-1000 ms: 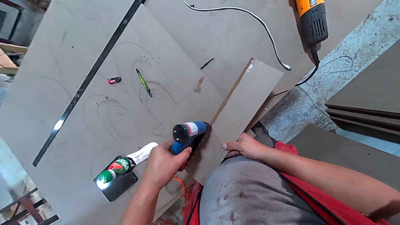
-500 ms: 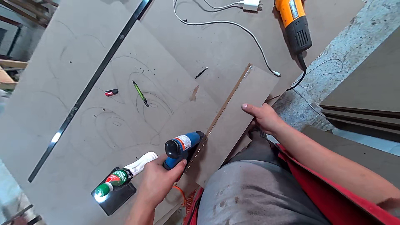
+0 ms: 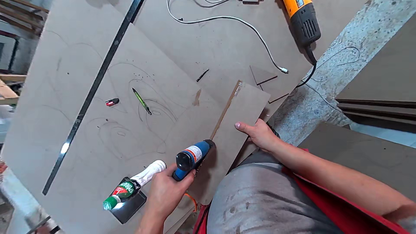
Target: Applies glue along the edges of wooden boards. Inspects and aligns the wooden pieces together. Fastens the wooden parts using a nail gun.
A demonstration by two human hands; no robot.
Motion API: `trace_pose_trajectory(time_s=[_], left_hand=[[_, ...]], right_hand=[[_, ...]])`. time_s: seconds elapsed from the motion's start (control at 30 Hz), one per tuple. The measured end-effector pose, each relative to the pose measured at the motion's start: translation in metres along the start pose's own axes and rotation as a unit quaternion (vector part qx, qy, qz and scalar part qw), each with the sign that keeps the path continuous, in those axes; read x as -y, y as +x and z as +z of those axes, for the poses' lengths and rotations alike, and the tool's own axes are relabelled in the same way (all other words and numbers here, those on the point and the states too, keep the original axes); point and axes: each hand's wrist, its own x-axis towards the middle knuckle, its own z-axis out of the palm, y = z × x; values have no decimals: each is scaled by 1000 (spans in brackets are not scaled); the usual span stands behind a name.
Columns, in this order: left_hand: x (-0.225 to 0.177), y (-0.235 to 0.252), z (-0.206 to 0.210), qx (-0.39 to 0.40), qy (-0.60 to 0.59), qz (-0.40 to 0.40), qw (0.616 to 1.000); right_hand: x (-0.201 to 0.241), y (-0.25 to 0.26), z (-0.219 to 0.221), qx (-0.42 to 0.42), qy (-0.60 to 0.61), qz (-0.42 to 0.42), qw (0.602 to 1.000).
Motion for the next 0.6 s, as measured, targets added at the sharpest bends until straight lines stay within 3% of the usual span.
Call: trace_pose_trajectory(time_s=[0.6], left_hand=[[-3,-2,9,-28,26,15,999]], right_hand=[[-1,5,-1,20,-13,-23,999]])
